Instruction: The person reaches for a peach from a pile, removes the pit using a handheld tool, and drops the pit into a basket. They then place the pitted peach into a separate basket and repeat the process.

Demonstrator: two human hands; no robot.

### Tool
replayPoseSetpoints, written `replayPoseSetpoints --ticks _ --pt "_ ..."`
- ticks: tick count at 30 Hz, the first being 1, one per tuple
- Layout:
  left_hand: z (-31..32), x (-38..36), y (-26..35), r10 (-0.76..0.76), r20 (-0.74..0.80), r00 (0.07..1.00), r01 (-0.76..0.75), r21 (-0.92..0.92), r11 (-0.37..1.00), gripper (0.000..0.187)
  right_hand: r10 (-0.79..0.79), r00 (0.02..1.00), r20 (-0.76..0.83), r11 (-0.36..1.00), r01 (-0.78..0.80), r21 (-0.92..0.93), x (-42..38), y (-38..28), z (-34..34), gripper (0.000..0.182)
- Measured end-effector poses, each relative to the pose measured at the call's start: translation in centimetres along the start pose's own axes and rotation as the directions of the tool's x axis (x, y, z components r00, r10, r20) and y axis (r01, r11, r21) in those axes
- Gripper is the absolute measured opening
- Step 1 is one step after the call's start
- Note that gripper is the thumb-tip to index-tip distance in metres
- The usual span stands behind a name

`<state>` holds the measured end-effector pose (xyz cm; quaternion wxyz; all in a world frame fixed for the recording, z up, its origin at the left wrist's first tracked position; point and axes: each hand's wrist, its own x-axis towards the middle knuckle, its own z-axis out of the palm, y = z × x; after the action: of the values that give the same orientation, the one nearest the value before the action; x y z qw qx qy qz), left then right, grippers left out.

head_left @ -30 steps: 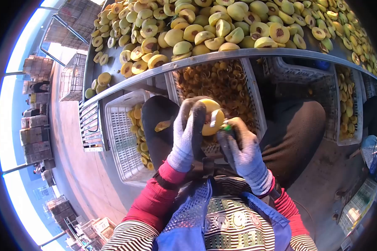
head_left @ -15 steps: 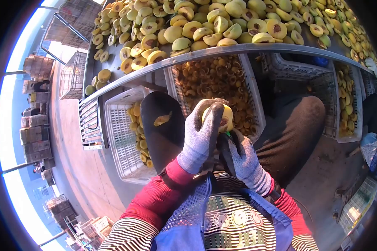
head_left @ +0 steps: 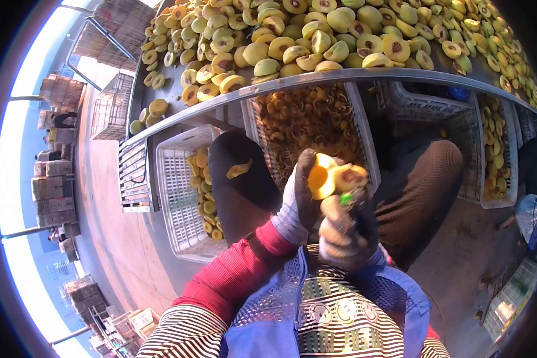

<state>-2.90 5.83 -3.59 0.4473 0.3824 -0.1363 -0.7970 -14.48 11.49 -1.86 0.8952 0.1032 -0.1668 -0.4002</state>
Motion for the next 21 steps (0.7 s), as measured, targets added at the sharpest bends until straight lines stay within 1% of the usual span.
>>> replayPoseSetpoints --ticks 1,2,3,4,5,6,7,8,9,11,12,13,14,15,16,17,18,19,21 --pt "0.4 -0.5 0.0 0.094 -0.118 0.988 -0.093 0.014 0.996 0.039 -0.049 0.996 -0.073 0.999 0.049 0.002 0.0 -0.6 0.1 0.047" --pt "0.2 -0.6 0.8 0.143 -0.24 0.96 -0.138 0.035 0.99 0.04 -0.036 0.986 -0.163 0.998 0.044 0.045 -0.2 -0.9 -0.3 0.047" --pt "-1.8 -1.1 3.4 0.084 -0.093 0.992 -0.079 0.058 0.995 0.04 -0.019 0.969 -0.248 0.995 0.042 0.087 -0.2 -1.2 -1.1 0.047" --pt "-2.9 -2.3 4.8 0.437 -0.075 0.896 -0.381 0.375 0.845 0.041 0.038 0.954 -0.298 0.993 -0.003 0.117 -0.3 -1.3 -1.8 0.048" --pt "-6.9 -1.9 7.5 0.593 -0.125 0.796 -0.495 0.43 0.755 0.043 0.081 0.931 -0.355 0.992 -0.042 0.116 -0.6 -1.2 -2.6 0.049" --pt "-8.8 -2.8 11.3 0.688 -0.133 0.714 -0.503 0.587 0.635 0.043 0.078 0.913 -0.4 0.997 -0.067 0.041 -0.7 -1.0 -2.5 0.05" --pt "-8.2 -3.6 13.7 0.78 -0.145 0.609 -0.502 0.691 0.52 0.032 0.071 0.894 -0.443 0.995 -0.095 -0.034 -0.7 -0.9 -2.3 0.05" --pt "-11.7 -3.6 16.9 0.799 0.056 0.599 -0.226 0.969 0.102 0.033 0.065 0.901 -0.428 0.994 -0.098 -0.057 -0.6 -1.0 -2.0 0.049" --pt "-14.7 -3.3 19.2 0.778 0.025 0.628 0.367 0.872 -0.325 0.039 0.039 0.896 -0.441 0.991 -0.091 -0.096 -0.4 -1.1 -2.0 0.048" --pt "-12.2 -2.1 21.2 0.676 0.166 0.718 0.266 0.832 -0.486 0.043 0.05 0.894 -0.446 0.987 -0.111 -0.113 0.1 -1.5 -2.7 0.047" --pt "-8.6 -0.4 20.9 0.729 0.351 0.588 0.071 0.875 -0.478 0.04 0.056 0.895 -0.443 0.987 -0.117 -0.112 0.5 -1.4 -2.9 0.047" --pt "-5.6 1.3 20.9 0.759 0.293 0.582 0.03 0.924 -0.38 0.04 0.03 0.878 -0.478 0.976 -0.13 -0.177 0.8 -1.4 -3.0 0.047" --pt "-5.1 3.9 21.8 0.702 0.244 0.669 0.084 0.914 -0.398 0.042 0.0 0.859 -0.512 0.96 -0.143 -0.239 1.0 -1.4 -3.1 0.047" --pt "-3.7 6.4 22.1 0.614 0.177 0.769 0.212 0.835 -0.507 0.051 0.004 0.855 -0.518 0.96 -0.148 -0.237 1.1 -1.6 -3.0 0.047" --pt "-3.3 9.2 22.3 0.507 0.101 0.856 0.292 0.715 -0.635 0.061 -0.033 0.829 -0.558 0.948 -0.15 -0.279 1.1 -1.8 -2.8 0.047" --pt "-2.8 11.6 22.0 0.447 0.012 0.894 0.316 0.69 -0.652 0.067 -0.076 0.801 -0.594 0.935 -0.149 -0.32 1.1 -2.0 -2.8 0.048" --pt "-3.6 14.2 22.2 0.384 0.015 0.923 0.289 0.632 -0.719 0.065 -0.117 0.781 -0.614 0.926 -0.137 -0.351 1.1 -2.3 -2.9 0.047" --pt "-4.9 15.9 22.6 0.344 0.129 0.93 0.201 0.605 -0.77 0.063 -0.121 0.778 -0.617 0.93 -0.129 -0.345 1.3 -2.5 -2.8 0.047" --pt "-6.2 17.5 23.4 0.368 0.268 0.89 0.0 0.808 -0.589 0.052 -0.222 0.684 -0.695 0.899 -0.133 -0.418 1.9 -2.9 -2.4 0.045"
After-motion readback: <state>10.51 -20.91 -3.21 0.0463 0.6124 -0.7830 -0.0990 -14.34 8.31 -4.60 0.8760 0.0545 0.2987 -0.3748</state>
